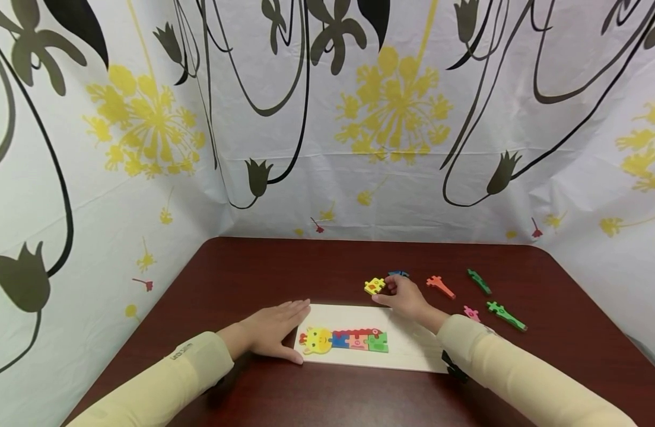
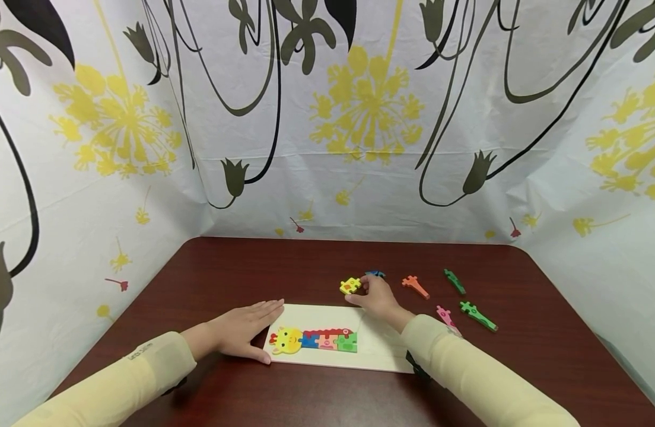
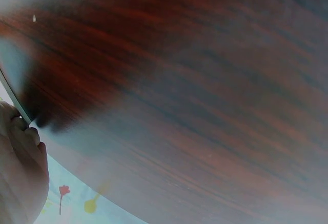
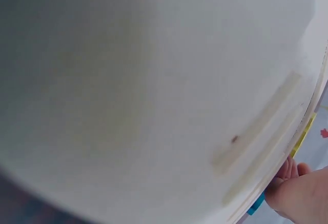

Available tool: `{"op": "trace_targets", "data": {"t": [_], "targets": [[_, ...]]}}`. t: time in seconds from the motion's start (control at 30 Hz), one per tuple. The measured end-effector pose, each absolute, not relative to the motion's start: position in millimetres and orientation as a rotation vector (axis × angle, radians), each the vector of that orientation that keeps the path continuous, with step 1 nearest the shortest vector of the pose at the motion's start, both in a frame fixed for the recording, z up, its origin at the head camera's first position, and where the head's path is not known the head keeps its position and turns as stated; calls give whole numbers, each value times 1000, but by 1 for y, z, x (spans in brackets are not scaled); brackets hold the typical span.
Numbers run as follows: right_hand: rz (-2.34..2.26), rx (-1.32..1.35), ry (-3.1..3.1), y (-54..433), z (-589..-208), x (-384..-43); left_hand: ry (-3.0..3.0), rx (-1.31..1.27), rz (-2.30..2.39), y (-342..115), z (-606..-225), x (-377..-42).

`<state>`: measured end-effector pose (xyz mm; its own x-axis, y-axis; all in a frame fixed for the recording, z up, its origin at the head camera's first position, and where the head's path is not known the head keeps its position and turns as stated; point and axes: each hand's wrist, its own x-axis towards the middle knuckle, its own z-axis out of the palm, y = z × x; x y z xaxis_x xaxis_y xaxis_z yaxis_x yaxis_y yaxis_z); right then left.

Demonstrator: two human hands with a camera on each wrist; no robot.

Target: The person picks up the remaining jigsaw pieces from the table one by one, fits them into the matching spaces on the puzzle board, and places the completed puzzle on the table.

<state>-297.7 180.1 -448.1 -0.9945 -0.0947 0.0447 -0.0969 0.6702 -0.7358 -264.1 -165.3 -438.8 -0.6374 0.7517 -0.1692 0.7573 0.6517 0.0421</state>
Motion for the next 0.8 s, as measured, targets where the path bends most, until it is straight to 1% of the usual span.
{"op": "trace_targets", "data": {"t": [0.4,0.8], "targets": [[1182,168,-2874,178,-453,-299,2684,1258,-50,-165,-437,-264],[1182,85,-2870,173,-452,-299,2665,1269,-32,-165,-439,-266]]}}
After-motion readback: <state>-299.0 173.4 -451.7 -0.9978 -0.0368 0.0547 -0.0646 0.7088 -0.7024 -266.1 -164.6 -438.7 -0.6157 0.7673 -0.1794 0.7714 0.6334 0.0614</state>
